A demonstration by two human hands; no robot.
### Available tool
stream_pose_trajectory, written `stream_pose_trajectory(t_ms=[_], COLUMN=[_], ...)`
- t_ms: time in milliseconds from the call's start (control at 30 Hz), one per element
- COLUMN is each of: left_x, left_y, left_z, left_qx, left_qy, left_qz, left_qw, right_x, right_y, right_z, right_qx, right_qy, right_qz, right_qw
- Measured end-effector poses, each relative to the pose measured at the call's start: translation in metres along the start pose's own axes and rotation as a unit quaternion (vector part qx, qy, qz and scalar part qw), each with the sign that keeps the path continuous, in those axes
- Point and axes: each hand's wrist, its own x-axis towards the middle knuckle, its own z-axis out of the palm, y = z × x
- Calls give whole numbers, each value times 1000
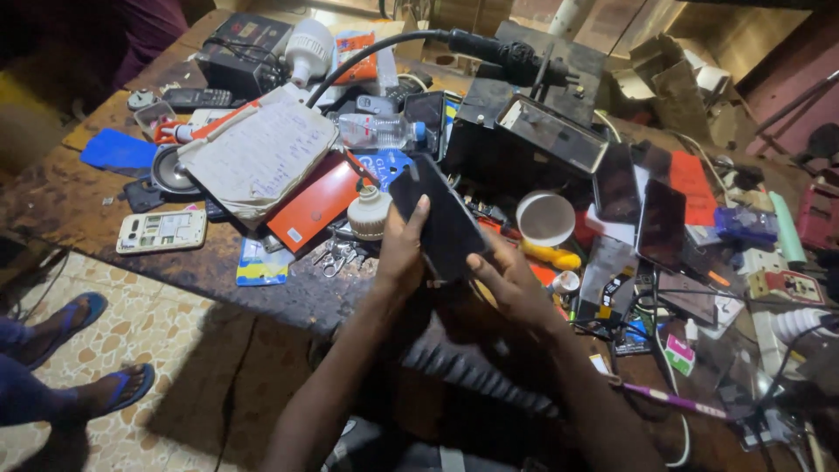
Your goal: A technician disassembles and reassembles a smartphone on a workbench, using a screwdriver to remove screws and prying the case apart.
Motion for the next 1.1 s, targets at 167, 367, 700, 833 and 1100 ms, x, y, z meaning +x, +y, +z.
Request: stream_pose_trajectory(t_ms=[167, 367, 700, 833, 1100], left_x=[10, 19, 16, 20, 5], left_y=[-10, -18, -20, -28, -12], left_z=[11, 10, 1, -3, -2], left_qx=[-13, 17, 29, 29, 88], left_qy=[-3, 1, -9, -23, -59], left_qz=[-8, -19, -5, 15, 40], left_qw=[1000, 1000, 1000, 999, 994], right_x=[-4, -1, -6, -6, -7], right_y=[-1, 0, 3, 18, -5], right_z=[-14, -12, 8, 2, 15], right_qx=[-40, -87, -36, -69, -24], right_qy=[-55, -23, -17, 5, -25], right_qz=[13, 14, 28, 28, 116], right_qw=[998, 996, 999, 997, 993])
